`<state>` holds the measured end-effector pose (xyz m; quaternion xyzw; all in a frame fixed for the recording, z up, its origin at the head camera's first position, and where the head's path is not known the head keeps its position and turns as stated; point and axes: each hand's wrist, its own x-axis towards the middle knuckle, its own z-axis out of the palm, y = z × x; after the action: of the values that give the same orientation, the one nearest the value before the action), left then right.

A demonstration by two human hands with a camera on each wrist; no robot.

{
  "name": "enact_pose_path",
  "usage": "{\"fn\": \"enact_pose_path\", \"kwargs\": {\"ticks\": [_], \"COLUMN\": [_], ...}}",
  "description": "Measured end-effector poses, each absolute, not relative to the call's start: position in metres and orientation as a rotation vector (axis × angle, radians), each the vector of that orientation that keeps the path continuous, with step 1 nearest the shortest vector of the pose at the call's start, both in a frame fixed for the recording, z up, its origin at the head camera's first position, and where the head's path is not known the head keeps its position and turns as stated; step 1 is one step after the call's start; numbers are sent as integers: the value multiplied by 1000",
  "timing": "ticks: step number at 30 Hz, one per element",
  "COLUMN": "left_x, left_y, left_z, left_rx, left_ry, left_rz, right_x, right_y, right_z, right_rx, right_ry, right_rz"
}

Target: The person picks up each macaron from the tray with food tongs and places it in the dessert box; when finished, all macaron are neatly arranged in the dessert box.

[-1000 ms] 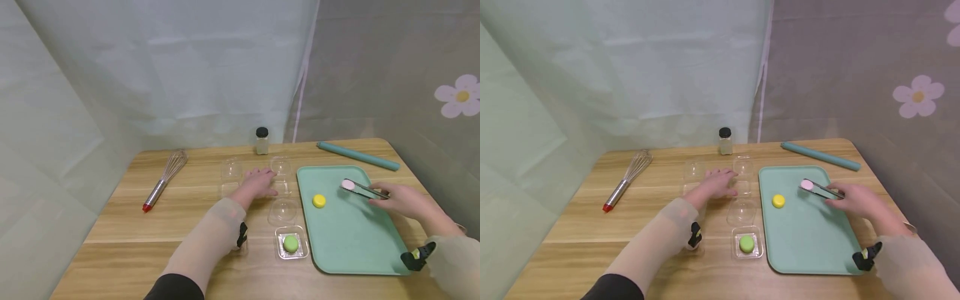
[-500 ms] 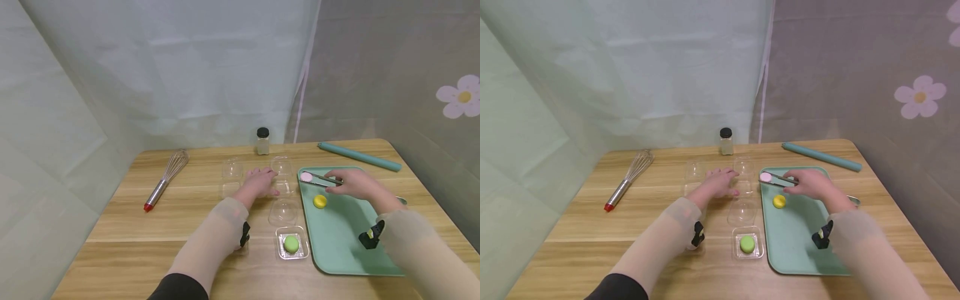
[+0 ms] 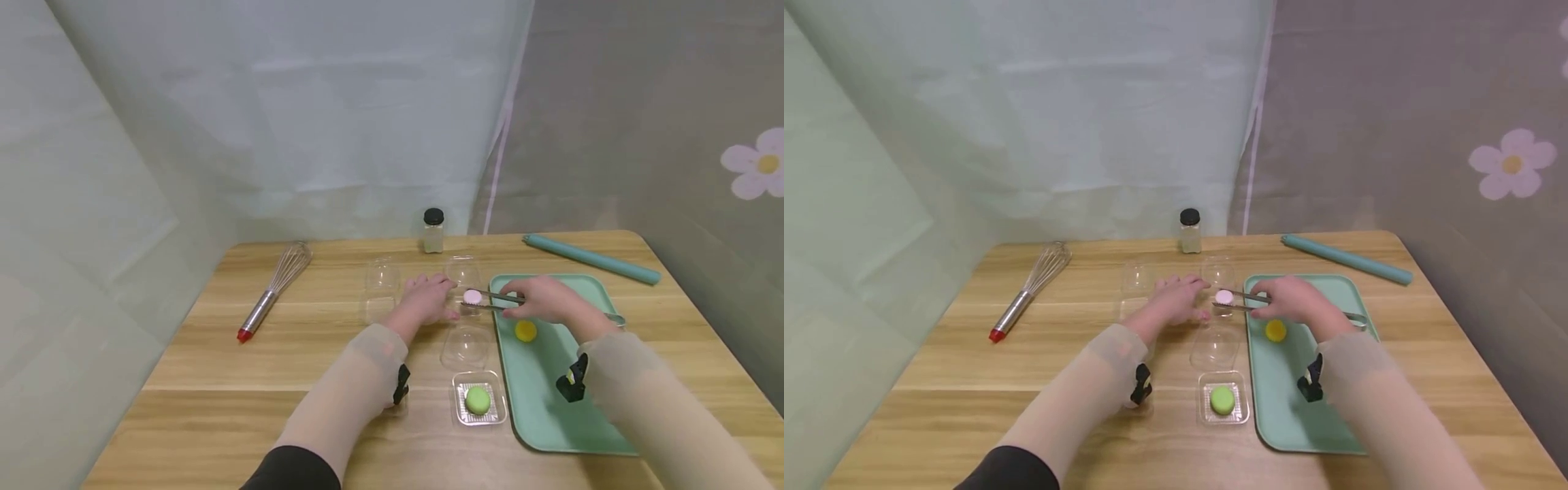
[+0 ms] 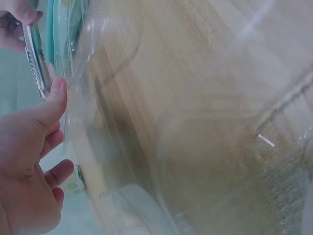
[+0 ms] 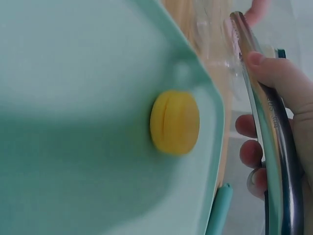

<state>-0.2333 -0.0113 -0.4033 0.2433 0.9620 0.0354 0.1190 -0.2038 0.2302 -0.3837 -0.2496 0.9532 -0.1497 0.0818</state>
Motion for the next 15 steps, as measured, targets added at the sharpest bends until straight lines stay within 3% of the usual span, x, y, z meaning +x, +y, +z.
{"fn": "enact_pose_path", "kwargs": {"ticks": [15], "left_x": [-233], "left_y": [-9], "left_z": [-405], "left_rx": [722], "left_ry": [2821], "left_rz": [136], "right_x": [-212], "right_y": [208], "right_z": [-384], "right_rx": [-764], "right_ry": [2826], "right_rz": [-310]}}
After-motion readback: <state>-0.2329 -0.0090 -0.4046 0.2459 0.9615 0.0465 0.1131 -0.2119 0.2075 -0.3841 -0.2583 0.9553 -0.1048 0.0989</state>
